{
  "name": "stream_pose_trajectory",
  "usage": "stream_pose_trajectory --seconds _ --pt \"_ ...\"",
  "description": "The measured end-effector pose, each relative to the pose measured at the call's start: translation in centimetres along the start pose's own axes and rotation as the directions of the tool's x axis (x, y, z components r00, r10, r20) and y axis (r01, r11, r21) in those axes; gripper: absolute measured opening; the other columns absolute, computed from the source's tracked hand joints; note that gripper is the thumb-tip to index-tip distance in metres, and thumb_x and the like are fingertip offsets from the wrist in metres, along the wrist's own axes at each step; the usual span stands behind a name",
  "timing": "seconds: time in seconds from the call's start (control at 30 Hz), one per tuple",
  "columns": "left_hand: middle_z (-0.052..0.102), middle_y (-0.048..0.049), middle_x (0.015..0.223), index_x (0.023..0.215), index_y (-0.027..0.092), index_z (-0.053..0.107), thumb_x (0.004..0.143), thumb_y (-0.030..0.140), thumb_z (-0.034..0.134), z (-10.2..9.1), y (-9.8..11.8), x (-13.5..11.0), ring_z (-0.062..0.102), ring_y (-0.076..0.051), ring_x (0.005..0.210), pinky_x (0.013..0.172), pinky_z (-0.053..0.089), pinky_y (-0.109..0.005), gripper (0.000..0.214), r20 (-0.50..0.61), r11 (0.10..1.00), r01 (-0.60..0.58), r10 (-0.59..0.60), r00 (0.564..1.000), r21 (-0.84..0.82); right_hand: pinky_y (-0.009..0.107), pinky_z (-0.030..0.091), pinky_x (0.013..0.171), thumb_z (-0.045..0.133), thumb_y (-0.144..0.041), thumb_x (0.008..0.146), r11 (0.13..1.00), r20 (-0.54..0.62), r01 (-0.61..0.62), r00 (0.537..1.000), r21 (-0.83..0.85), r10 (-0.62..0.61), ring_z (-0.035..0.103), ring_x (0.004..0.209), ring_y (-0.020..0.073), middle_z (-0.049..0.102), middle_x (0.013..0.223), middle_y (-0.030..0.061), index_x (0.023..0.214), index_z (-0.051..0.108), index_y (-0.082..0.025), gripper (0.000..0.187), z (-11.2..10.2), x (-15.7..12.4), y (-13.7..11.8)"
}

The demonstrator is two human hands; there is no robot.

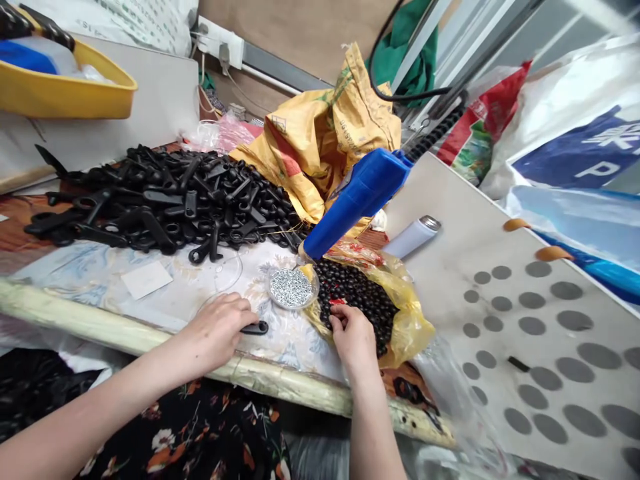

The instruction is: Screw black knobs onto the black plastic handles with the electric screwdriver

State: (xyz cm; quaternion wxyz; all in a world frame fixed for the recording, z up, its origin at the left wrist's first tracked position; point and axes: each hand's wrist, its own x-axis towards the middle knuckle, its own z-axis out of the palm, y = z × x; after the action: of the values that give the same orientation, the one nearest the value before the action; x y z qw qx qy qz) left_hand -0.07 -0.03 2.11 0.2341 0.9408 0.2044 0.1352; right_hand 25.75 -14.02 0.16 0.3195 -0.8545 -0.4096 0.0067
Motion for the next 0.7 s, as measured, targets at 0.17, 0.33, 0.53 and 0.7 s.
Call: stream_pose_trajectory --seconds 0.17,0.33,0.53,0.7 --pt "0.068 -0.0048 0.089 0.090 0.021 0.075 0.085 0.017 0.068 1.2 1.0 -0.1 0.060 -0.024 0.091 0.085 0.049 -0.040 0.009 -0.083 0.992 0.088 -0.095 0.992 -0.088 0.036 0.050 0.070 0.059 -0.033 0.073 0.999 0.031 0.010 0.999 -0.037 -0.009 0.061 0.067 0.0223 0.071 0.080 0.0089 0.079 0.073 -0.019 0.021 -1.0 0.0 0.1" --pt "0.067 -0.0053 0.091 0.092 0.021 0.076 0.087 0.014 0.067 2.1 1.3 -1.1 0.058 -0.023 0.094 0.083 0.049 -0.040 0.012 -0.135 0.985 0.120 -0.137 0.981 -0.126 0.030 0.054 0.059 0.066 -0.047 0.078 0.973 -0.018 -0.018 1.000 0.231 0.023 0.064 0.061 0.0197 0.072 0.078 0.0093 0.087 0.072 -0.018 0.031 -2.5 -4.1 -4.1" --pt "0.067 -0.0033 0.090 0.098 0.023 0.077 0.084 0.011 0.070 2.3 1.1 -1.5 0.058 -0.023 0.096 0.088 0.048 -0.041 0.020 -0.177 0.962 0.159 -0.200 0.964 -0.222 0.026 0.058 0.060 0.065 -0.032 0.085 0.864 0.134 0.119 0.969 0.489 -0.209 0.068 0.064 0.0167 0.074 0.083 0.0069 0.095 0.072 -0.018 0.019 1.3 -7.4 -9.4" --pt "0.065 -0.0032 0.089 0.097 0.024 0.077 0.086 0.011 0.068 2.3 1.0 -1.5 0.057 -0.022 0.094 0.086 0.046 -0.040 0.019 -0.174 0.959 0.125 -0.172 0.970 -0.253 0.028 0.059 0.067 0.057 -0.027 0.090 0.873 0.212 0.269 0.902 0.406 -0.377 0.069 0.072 0.0173 0.074 0.091 0.0067 0.099 0.074 -0.021 0.020 2.7 -5.7 -9.2"
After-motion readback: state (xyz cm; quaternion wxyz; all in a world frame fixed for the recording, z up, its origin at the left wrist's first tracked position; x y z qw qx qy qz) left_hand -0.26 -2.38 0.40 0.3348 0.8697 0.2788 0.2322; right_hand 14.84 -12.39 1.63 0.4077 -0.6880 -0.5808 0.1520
